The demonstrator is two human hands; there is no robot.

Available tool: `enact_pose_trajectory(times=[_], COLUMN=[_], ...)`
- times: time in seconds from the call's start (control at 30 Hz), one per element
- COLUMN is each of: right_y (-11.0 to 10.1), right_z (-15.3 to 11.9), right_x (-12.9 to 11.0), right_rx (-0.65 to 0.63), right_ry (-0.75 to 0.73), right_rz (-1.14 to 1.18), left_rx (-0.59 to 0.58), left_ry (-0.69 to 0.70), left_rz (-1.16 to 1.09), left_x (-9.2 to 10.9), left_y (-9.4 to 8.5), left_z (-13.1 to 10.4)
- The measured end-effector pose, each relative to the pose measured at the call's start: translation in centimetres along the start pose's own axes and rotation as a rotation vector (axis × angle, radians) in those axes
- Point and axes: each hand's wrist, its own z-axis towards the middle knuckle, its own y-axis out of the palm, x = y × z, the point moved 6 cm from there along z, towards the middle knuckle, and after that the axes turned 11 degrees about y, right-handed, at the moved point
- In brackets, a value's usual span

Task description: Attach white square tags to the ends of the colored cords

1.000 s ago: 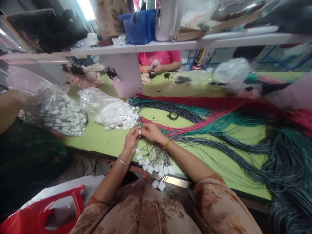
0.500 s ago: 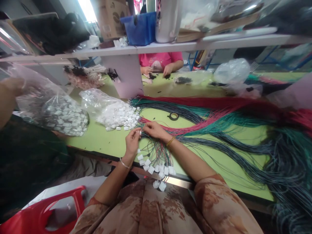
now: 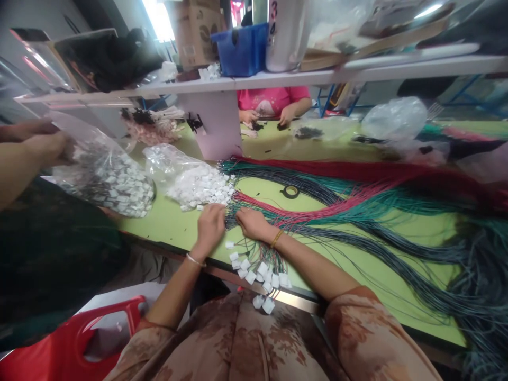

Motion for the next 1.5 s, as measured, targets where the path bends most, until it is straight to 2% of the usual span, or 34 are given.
enact_pose_trajectory(times=[0.03,0.13,0.2,0.27,0.37,0.47,0.53,0.63,0.77,0.87,0.97,1.13,1.23,1.33,1.5], right_y=[-0.1,-0.5,-1.0,-1.5,-2.0,-2.3,-2.4,-2.4,-2.4,-2.2,-2.2,-2.5,-2.6,-2.4,-2.4], right_z=[-0.1,-0.2,-0.1,0.0,0.6,1.6,2.2,2.9,2.7,2.1,1.6,1.2,1.2,1.1,0.8], right_x=[-0.1,-0.1,0.1,0.5,0.9,0.7,0.2,-0.7,-1.0,-0.5,-0.1,0.3,0.5,0.4,0.1], right_rx=[0.017,0.04,0.068,0.096,0.096,0.062,0.046,0.032,0.025,0.024,0.021,0.014,0.013,0.013,0.081], right_ry=[-0.021,-0.056,-0.056,-0.048,-0.025,-0.009,-0.022,-0.047,-0.009,0.051,0.094,0.099,0.097,0.096,0.087], right_rz=[-0.011,-0.001,0.073,0.192,0.405,0.604,0.708,0.814,0.934,1.005,1.016,1.027,0.998,0.948,0.788], left_rx=[-0.004,-0.187,-0.263,-0.275,-0.159,0.059,0.155,0.22,0.266,0.249,0.227,0.142,0.102,0.114,0.101], left_ry=[-0.062,-0.145,-0.139,-0.128,-0.181,-0.371,-0.484,-0.54,-0.552,-0.601,-0.629,-0.665,-0.69,-0.695,-0.644], left_rz=[0.112,0.316,0.357,0.351,0.249,-0.074,-0.342,-0.633,-0.891,-1.009,-1.073,-1.121,-1.114,-1.106,-0.981], left_x=[-2.1,-6.7,-7.9,-8.3,-8.3,-8.8,-8.8,-7.6,-6.0,-5.5,-5.3,-4.8,-4.7,-4.5,-3.7], left_y=[-0.8,-1.3,-1.2,-1.2,-2.2,-3.6,-3.6,-2.9,-1.3,0.3,1.3,1.9,2.1,2.3,2.7], left_z=[0.6,1.3,1.0,0.7,0.3,-0.1,-0.5,-0.7,-0.9,-1.2,-1.3,-1.4,-1.4,-1.4,-1.4])
